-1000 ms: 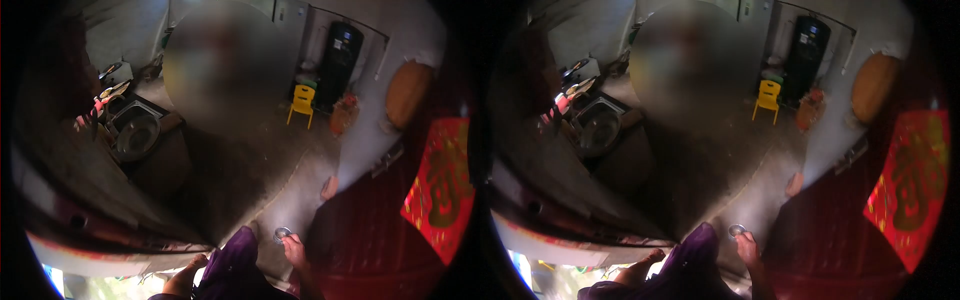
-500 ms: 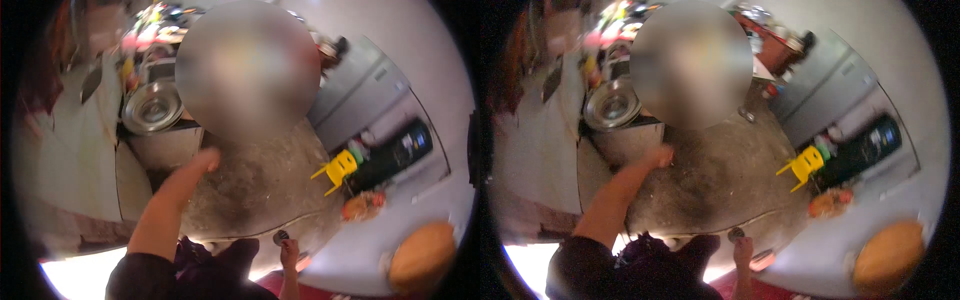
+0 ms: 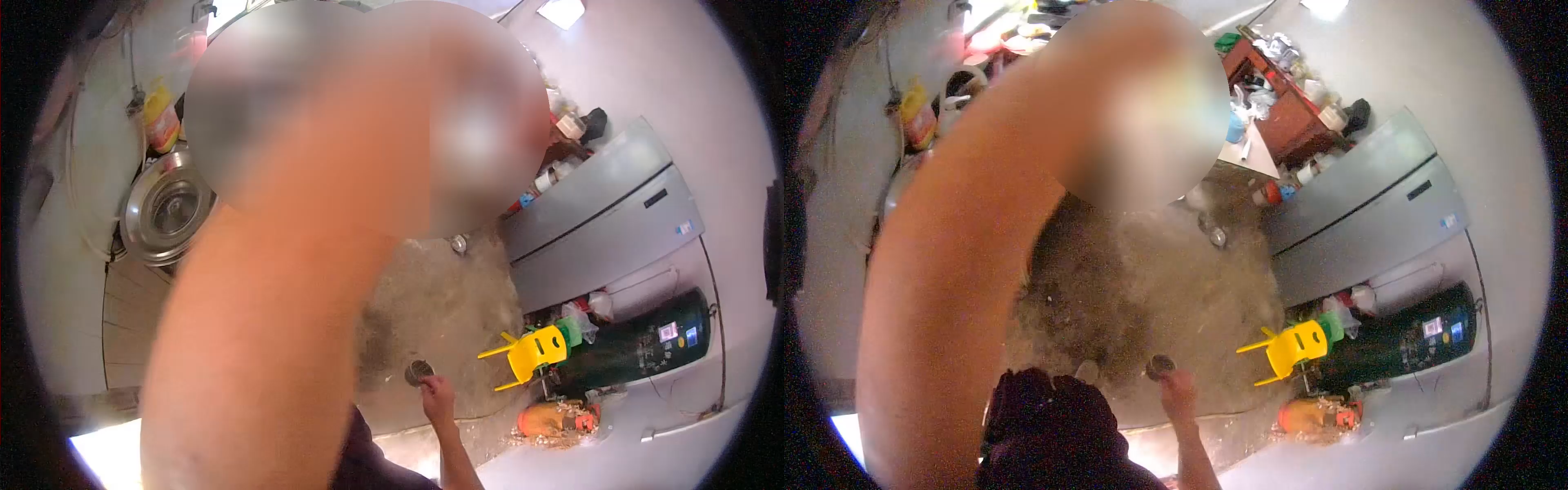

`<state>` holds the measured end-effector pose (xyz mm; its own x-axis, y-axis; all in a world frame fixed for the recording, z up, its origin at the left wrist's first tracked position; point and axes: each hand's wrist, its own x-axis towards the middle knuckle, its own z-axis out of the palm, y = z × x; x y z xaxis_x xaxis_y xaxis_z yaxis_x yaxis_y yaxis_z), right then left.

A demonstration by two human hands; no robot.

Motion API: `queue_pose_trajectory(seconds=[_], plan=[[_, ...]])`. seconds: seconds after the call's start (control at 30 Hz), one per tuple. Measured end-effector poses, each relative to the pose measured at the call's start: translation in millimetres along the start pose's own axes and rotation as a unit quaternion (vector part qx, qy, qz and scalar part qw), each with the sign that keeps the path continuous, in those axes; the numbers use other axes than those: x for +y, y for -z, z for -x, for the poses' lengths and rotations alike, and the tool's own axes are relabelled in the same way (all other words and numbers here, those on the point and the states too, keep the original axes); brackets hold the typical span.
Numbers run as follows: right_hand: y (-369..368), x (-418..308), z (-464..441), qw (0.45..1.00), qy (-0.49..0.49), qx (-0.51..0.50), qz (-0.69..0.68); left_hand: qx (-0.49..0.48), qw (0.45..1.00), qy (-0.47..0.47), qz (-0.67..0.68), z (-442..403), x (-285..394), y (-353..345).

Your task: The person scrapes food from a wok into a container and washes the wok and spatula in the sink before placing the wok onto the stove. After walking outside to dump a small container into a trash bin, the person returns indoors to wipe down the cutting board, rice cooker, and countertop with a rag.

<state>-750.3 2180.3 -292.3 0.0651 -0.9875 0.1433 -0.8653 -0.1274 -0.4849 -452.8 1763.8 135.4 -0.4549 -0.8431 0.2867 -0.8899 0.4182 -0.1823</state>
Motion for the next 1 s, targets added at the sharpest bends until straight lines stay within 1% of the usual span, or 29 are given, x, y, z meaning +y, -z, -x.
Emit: queue_pose_trajectory(seconds=[0.03, 0.1, 0.13, 0.17, 0.2, 0.23, 0.27, 0.3, 0.33, 0.4, 0.47, 0.53, 0.63, 0.7, 0.73, 0.77, 0.8, 0.87, 0.9, 0.93, 0.97, 1.0], plan=[[2.3, 5.9, -21.8, 1.000, -0.010, -0.007, -0.016, -0.006, 1.000, -0.011, 0.000, -8.2, -5.2, 2.7], [14.2, -7.6, -86.0, 0.997, -0.003, -0.037, -0.067, -0.015, 0.999, -0.049, 0.013, 5.2, -0.9, -0.9], [12.4, -12.2, -111.5, 0.991, -0.034, -0.044, -0.124, -0.032, 0.995, -0.083, 0.040, 29.8, 8.7, -14.3], [5.2, -4.4, -139.4, 0.991, 0.010, -0.041, -0.128, 0.095, 0.972, -0.174, 0.126, 39.2, 12.2, -67.6], [-0.7, 4.4, -161.2, 0.989, 0.051, -0.036, -0.131, -0.003, 0.977, -0.130, 0.168, 71.4, 29.8, -73.9], [-11.3, 8.7, -189.6, 0.987, 0.087, -0.028, -0.132, -0.091, 0.975, -0.123, 0.160, 97.9, 36.5, -83.0], [-20.5, 7.5, -219.2, 0.984, 0.116, -0.038, -0.127, -0.126, 0.955, -0.121, 0.241, 114.5, 38.0, -135.8], [-26.1, 3.6, -246.6, 0.981, 0.144, -0.046, -0.120, -0.026, 0.948, -0.115, 0.297, 138.7, 40.2, -208.3], [-32.3, -1.6, -273.3, 0.978, 0.172, -0.053, -0.109, -0.116, 0.921, -0.038, 0.370, 155.8, 38.3, -223.5], [-48.1, -19.0, -329.9, 0.972, 0.186, -0.073, -0.126, -0.119, 0.918, 0.088, 0.368, 180.5, 20.0, -299.0], [-70.7, -34.5, -383.6, 0.966, 0.200, -0.102, -0.126, -0.129, 0.909, 0.240, 0.317, 200.5, -1.6, -332.9], [-93.4, -56.5, -451.8, 0.959, 0.221, -0.142, -0.106, -0.150, 0.865, 0.368, 0.305, 216.7, -26.0, -362.3], [-115.9, -123.5, -531.4, 0.919, 0.299, -0.228, -0.115, -0.049, 0.888, 0.396, 0.230, 262.9, -33.9, -404.1], [-143.3, -166.0, -577.0, 0.886, 0.370, -0.242, -0.142, -0.117, 0.868, 0.437, 0.205, 290.8, -36.4, -442.4], [-160.6, -186.6, -596.7, 0.872, 0.376, -0.269, -0.158, -0.155, 0.856, 0.453, 0.193, 301.0, -33.9, -455.3], [-178.7, -208.2, -613.9, 0.860, 0.380, -0.294, -0.174, -0.121, 0.853, 0.467, 0.196, 307.8, -30.9, -461.1], [-193.4, -233.0, -628.4, 0.843, 0.405, -0.300, -0.188, -0.087, 0.850, 0.479, 0.199, 312.9, -27.7, -464.8], [-229.5, -281.7, -654.1, 0.808, 0.456, -0.307, -0.210, -0.082, 0.834, 0.503, 0.211, 311.5, -27.1, -463.0], [-252.4, -304.3, -665.5, 0.789, 0.484, -0.307, -0.219, -0.110, 0.821, 0.516, 0.218, 302.8, -28.5, -453.1], [-278.5, -324.3, -675.7, 0.779, 0.490, -0.328, -0.211, -0.137, 0.806, 0.530, 0.226, 297.1, -30.2, -449.7], [-305.8, -342.0, -685.1, 0.769, 0.496, -0.349, -0.203, -0.120, 0.798, 0.544, 0.227, 297.0, -26.2, -455.5], [-331.3, -360.3, -695.2, 0.768, 0.484, -0.387, -0.163, -0.103, 0.791, 0.558, 0.229, 297.8, -18.9, -463.1]])
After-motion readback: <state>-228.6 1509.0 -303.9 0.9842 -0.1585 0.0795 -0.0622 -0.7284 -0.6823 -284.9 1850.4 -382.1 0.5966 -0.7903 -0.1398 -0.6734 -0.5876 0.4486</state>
